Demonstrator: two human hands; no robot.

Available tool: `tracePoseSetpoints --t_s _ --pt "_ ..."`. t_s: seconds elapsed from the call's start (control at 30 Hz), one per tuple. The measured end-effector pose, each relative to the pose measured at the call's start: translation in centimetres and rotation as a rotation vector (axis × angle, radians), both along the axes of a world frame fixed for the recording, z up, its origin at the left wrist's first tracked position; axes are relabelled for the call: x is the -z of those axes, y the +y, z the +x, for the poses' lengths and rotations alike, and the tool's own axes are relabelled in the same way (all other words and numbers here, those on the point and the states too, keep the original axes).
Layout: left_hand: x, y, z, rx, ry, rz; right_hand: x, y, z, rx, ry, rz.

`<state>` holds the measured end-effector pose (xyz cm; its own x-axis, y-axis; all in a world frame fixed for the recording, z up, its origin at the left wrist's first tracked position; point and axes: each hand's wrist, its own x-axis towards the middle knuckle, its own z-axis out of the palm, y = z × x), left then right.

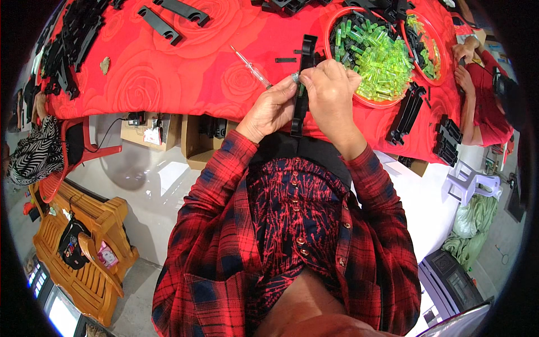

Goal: The person assembles plastic components by fitting small inserts into black frames by hand and positioning parts using a small screwdriver.

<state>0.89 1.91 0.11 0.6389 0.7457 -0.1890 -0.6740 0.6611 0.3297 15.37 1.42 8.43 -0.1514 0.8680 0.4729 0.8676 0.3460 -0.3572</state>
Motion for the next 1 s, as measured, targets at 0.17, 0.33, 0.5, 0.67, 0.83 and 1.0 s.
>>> tracePoseSetpoints --t_s 0.17,0.33,0.5,0.67,0.83,1.0 --pt "0.0 0.0 0.1 -0.003 0.029 0.036 -0.1 -0.2 -0.1 -0.010 -0.068 0.004" --pt "-0.9 -0.1 0.2 -0.026 -0.024 -0.027 -0.4 -0.4 0.0 -0.024 -0.121 -0.009" --pt "-0.3 -0.2 0.1 -0.056 -0.027 -0.046 0.5 -1.1 0.1 -0.030 0.026 -0.054" --pt "-0.1 0.0 -0.2 -0.003 -0.176 -0.002 1.2 -2.1 0.1 0.091 0.246 -0.088" --pt "-0.4 0.1 -0.4 0.030 -0.137 0.005 2.2 -2.6 -1.2 0.182 0.327 -0.146" --pt "-1.7 -0.1 -0.3 -0.039 0.093 0.000 3.0 -2.1 -2.2 0.251 0.504 -0.325"
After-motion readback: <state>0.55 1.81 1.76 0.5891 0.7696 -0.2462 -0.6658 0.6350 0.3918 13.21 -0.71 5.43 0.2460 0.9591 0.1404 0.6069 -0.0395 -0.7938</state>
